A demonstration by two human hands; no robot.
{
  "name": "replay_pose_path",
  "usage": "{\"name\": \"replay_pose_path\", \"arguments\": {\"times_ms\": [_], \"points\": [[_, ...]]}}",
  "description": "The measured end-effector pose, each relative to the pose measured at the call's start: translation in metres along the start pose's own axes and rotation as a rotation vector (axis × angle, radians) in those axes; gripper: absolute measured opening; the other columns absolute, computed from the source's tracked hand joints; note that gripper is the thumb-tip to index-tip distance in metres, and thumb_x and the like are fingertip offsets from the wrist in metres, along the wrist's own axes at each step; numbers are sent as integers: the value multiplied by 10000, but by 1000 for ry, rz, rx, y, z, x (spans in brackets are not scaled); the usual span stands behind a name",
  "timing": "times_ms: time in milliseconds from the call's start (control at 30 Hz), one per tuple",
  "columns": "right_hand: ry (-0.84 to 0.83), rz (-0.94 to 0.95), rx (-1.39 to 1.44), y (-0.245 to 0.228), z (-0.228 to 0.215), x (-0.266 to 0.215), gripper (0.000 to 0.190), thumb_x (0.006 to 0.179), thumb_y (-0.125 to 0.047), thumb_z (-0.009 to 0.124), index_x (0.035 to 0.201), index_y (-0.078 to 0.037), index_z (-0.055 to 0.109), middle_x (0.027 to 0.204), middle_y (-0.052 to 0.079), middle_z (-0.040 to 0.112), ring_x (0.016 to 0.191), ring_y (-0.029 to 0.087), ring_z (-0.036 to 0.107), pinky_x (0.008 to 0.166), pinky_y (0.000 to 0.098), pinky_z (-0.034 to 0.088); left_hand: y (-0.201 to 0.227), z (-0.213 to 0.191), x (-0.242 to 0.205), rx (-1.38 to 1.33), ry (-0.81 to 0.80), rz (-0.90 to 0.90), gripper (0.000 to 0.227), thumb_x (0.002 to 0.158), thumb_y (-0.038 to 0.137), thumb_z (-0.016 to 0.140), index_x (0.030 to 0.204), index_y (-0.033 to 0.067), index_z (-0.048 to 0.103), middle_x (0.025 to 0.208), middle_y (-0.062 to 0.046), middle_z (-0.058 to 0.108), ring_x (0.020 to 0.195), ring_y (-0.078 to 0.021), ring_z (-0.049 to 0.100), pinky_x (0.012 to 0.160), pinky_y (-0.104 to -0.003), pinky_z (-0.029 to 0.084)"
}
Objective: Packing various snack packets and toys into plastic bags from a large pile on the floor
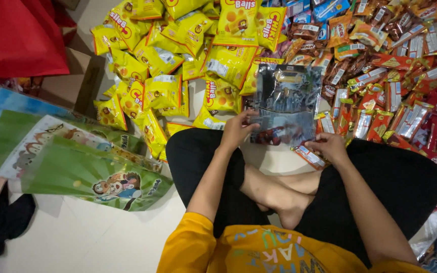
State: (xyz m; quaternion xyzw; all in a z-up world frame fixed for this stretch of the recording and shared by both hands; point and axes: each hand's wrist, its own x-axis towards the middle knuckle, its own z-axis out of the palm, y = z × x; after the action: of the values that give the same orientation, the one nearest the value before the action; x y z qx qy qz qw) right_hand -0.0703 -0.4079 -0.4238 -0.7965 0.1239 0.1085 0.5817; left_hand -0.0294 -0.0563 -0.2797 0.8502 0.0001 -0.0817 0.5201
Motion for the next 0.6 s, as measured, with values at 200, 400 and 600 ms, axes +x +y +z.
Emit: {"name": "replay_pose_path", "arguments": {"times_ms": [200,400,600], "points": [[-64,115,242,-4,4,1,318,695,30,902,784,-31,603,651,181,677,546,184,697,462,221,547,53,-22,-14,-72,-150,22,902,733,299,927,1498,349,452,1239,-257,678,1224,-476,606,1075,-576,498],[-58,116,261,16,7,10,335,727,39,877,816,-44,565,675,125,651,577,174,706,491,194,566,101,-27,-15,-122,-268,287,271,1002,266,681,1227,121,715,1451,-283,504,1349,-589,437,1119,-686,361],[-25,48,188,73,14,40,365,699,4,923,889,-19,613,717,149,644,614,206,697,514,283,573,70,3,2,581,-65,31,260,958,390,663,1025,183,805,896,-84,745,840,-374,751,706,-517,623]]}}
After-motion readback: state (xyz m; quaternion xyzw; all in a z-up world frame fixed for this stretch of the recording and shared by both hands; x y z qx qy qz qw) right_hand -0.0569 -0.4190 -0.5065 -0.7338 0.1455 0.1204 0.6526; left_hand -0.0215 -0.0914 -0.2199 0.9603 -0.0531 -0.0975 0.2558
